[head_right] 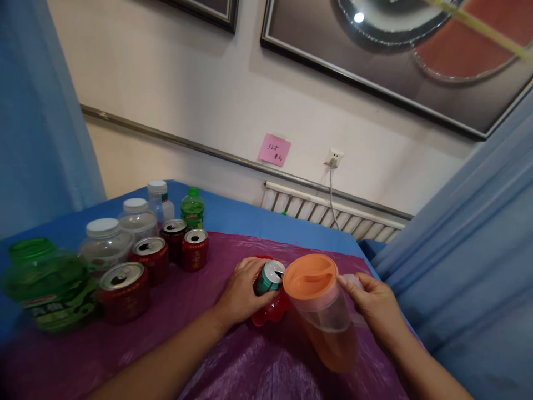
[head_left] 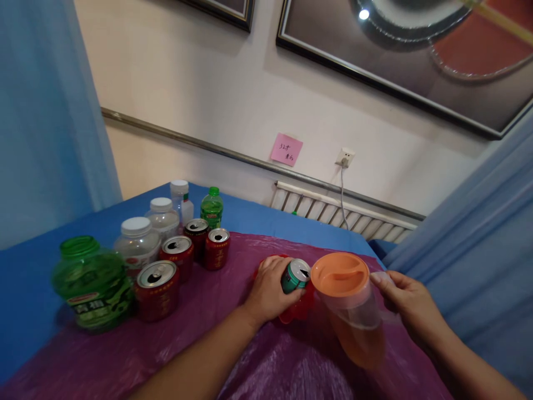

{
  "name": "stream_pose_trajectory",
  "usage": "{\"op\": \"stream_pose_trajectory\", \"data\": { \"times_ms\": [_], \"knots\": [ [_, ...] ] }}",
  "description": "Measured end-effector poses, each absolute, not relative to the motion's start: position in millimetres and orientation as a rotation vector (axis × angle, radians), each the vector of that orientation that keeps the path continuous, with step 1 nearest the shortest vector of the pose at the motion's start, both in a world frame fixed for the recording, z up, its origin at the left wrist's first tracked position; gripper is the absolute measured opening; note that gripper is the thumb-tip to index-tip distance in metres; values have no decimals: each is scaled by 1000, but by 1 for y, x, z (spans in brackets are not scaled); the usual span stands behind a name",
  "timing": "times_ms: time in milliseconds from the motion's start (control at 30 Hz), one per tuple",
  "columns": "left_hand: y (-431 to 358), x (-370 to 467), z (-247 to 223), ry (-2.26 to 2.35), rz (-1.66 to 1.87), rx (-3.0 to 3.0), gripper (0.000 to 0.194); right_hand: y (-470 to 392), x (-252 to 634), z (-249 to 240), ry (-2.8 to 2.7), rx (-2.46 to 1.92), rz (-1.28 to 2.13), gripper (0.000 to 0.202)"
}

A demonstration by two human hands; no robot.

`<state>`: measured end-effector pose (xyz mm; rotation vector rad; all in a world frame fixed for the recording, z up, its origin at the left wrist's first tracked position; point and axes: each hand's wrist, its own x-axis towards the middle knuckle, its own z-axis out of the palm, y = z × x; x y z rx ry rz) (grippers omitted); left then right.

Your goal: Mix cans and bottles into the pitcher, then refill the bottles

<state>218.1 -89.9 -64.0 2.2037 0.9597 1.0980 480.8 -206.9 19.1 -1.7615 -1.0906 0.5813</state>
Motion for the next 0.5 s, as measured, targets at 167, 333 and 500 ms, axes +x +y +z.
{"op": "stream_pose_trajectory", "data": {
  "times_ms": [167, 333, 500],
  "knots": [
    [-90, 217, -66, 973, 1106, 2212, 53, -205, 483, 18, -1115, -1759, 603, 55],
    [-90, 217, -68, 966, 1113, 2204, 53, -205, 486, 15, -1128, -1752, 609, 53],
    [-91, 217, -66, 945, 1111, 2199, 54, -207, 487, 15, -1151, -1761, 593, 52]
  ]
}}
